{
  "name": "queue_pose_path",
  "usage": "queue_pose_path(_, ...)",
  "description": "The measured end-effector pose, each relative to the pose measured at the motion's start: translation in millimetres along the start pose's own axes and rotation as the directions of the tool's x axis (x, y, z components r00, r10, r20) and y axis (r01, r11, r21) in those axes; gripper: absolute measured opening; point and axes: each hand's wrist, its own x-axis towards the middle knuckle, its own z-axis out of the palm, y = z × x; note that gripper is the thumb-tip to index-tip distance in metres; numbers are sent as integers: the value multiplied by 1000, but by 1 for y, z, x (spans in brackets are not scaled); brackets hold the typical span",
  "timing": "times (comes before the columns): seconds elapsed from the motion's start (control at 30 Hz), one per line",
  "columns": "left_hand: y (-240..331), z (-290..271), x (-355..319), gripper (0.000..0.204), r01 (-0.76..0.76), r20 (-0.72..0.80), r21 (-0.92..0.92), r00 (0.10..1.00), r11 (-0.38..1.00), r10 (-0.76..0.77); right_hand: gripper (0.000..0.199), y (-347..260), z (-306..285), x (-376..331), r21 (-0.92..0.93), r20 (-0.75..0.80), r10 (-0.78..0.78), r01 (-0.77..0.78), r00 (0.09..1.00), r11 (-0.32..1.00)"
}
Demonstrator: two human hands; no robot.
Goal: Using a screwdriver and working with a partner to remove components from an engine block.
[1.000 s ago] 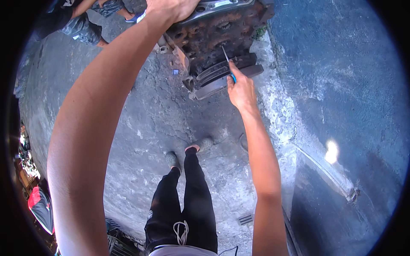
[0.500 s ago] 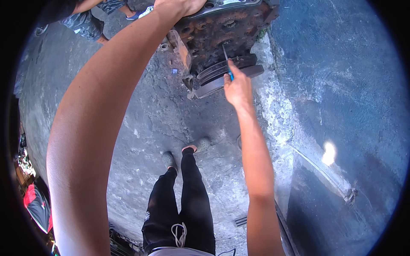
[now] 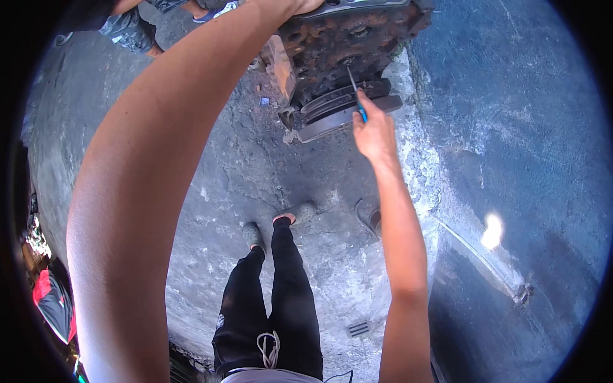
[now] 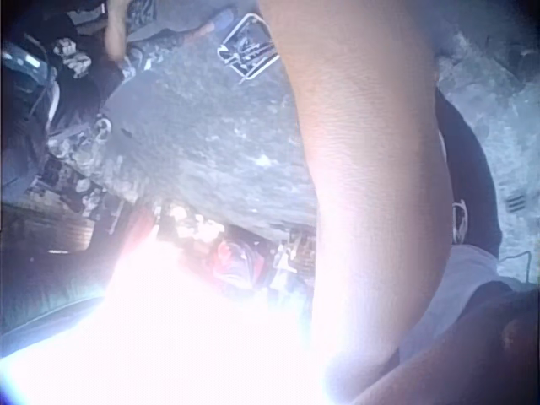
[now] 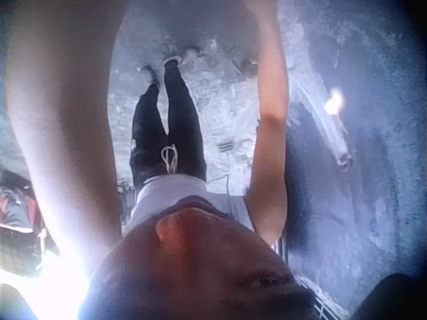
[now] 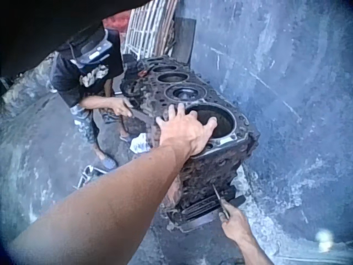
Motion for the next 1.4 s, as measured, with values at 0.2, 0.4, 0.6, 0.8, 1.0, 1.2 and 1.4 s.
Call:
queue_pose_path(0.2,-1,-6,-3,73,4,65,28,998,1000,-5,49,9,-3,-3,-25,-83,-120,118,989,993)
queue_pose_path(0.4,-2,-4,-1,74,4,37,20,999,1000,-4,50,-15,8,0,-127,-126,-141,125,982,984)
queue_pose_path(0.6,-1,-2,-3,74,-4,-31,-2,999,1000,4,49,-17,9,0,-77,-60,52,-56,997,995)
queue_pose_path(0.8,-3,-7,-1,74,3,61,-3,998,1000,-3,50,-1,13,3,10,-76,-37,38,996,999)
queue_pose_path(1.0,-2,-4,-1,73,8,20,3,1000,1000,-8,49,14,3,12,156,-19,-139,140,990,978)
queue_pose_path(1.2,-4,-1,-1,74,12,41,34,999,999,-14,49,-4,-14,13,329,280,175,-265,944,906)
queue_pose_path(1.4,-3,-2,-5,73,11,-3,37,1000,999,-11,49,11,-12,17,141,110,-86,70,990,988)
